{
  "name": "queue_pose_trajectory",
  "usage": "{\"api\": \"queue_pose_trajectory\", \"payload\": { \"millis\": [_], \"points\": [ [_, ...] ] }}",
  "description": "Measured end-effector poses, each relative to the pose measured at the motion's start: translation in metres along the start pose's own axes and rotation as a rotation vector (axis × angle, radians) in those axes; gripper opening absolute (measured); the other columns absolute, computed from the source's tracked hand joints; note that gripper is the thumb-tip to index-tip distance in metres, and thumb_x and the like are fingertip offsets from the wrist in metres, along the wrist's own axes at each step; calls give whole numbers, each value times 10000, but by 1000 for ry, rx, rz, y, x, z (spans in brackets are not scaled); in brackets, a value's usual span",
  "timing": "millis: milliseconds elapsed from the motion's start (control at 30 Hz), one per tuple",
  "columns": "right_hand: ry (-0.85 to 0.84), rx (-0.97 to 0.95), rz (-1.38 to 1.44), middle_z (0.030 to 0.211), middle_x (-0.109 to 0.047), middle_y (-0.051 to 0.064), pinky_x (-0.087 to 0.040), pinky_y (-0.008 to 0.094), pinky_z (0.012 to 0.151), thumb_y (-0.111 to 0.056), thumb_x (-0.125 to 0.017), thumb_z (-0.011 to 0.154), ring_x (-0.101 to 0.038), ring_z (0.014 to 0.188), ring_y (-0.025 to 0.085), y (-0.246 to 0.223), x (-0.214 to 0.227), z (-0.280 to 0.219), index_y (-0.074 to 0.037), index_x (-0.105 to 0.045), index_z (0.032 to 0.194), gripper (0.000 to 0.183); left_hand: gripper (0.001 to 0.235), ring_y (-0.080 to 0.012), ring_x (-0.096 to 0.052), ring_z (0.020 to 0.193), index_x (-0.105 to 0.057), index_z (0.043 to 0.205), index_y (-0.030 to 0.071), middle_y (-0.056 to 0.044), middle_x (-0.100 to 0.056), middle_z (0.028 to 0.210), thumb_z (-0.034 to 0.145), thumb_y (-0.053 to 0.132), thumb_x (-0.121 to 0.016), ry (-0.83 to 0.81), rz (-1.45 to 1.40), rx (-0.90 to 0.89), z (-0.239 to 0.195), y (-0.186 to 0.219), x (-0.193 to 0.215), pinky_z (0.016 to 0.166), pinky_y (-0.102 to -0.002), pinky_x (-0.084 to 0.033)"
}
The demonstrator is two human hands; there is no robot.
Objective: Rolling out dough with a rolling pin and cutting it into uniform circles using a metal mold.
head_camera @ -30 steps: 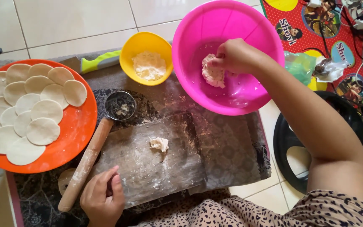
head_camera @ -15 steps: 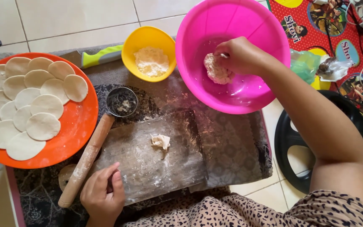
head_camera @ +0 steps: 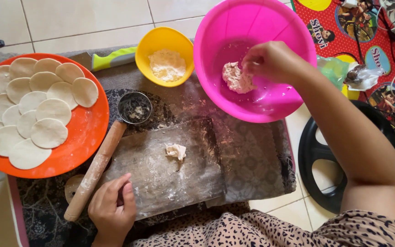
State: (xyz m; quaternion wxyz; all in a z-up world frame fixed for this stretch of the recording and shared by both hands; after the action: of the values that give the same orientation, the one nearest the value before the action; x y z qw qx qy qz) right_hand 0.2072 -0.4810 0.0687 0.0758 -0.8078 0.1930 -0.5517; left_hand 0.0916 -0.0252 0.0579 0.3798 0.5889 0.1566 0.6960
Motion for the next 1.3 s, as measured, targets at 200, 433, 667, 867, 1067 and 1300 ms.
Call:
{"api": "queue_pose_trajectory", "payload": {
  "millis": [200, 433, 667, 867, 1067, 1300],
  "points": [
    [24, 58, -84, 955, -788, 184, -616, 239, 499, -97, -695, 961, -741, 608, 199, -10, -9, -14, -10, -752, 1135, 203, 184, -194, -576, 628, -745, 1047, 9, -100, -722, 895, 869, 13, -696, 4, -12, -3, 1, 1, 1, 585, -304, -471],
    [146, 206, -64, 881, -800, 115, -589, 287, 568, 69, -749, 780, -719, 620, 200, -30, -7, -21, -2, -790, 866, 119, 179, -198, -586, 645, -744, 1045, 6, -106, -729, 917, 872, 6, -698, 1, -10, 0, 0, 1, 1, 597, -305, -475],
    [115, 63, 221, 862, -776, 109, -510, 230, 485, 3, -756, 896, -645, 571, 146, -22, 13, -27, 4, -772, 1034, 139, 181, -213, -606, 669, -741, 1045, 6, -115, -728, 928, 869, 11, -700, 5, -12, -6, 0, 2, 2, 618, -315, -494],
    [150, 78, 457, 938, -750, 169, -564, 199, 596, 49, -731, 913, -699, 719, 156, -12, 21, -31, 51, -718, 1130, 217, 189, -222, -621, 687, -742, 1053, 15, -110, -729, 925, 871, 18, -694, 21, -14, -13, -1, 1, 2, 637, -322, -503],
    [172, 40, 741, 994, -711, 152, -614, 197, 808, 48, -682, 956, -712, 844, 161, -10, 28, -41, 51, -659, 1168, 213, 190, -227, -630, 709, -734, 1062, 11, -112, -729, 938, 877, 22, -690, 5, -23, -17, 0, 2, 3, 660, -331, -513],
    [14, 175, 974, 1008, -710, 207, -670, 330, 854, 128, -567, 941, -741, 870, 274, -72, 9, -77, 30, -615, 1184, 267, 197, -235, -575, 656, -714, 1080, 18, -93, -697, 881, 885, 12, -688, 19, -25, -98, 6, 14, 9, 640, -351, -488]
  ]
}}
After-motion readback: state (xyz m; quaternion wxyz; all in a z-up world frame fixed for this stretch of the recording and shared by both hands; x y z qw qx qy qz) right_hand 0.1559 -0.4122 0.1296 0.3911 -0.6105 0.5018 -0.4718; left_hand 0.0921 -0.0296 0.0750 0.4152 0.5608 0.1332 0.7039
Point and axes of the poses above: each hand's wrist, its own z-axis towards the middle knuckle, its own x-axis out of the back of the hand, y = z × x, the point moved 10 cm from there along z, towards the middle knuckle
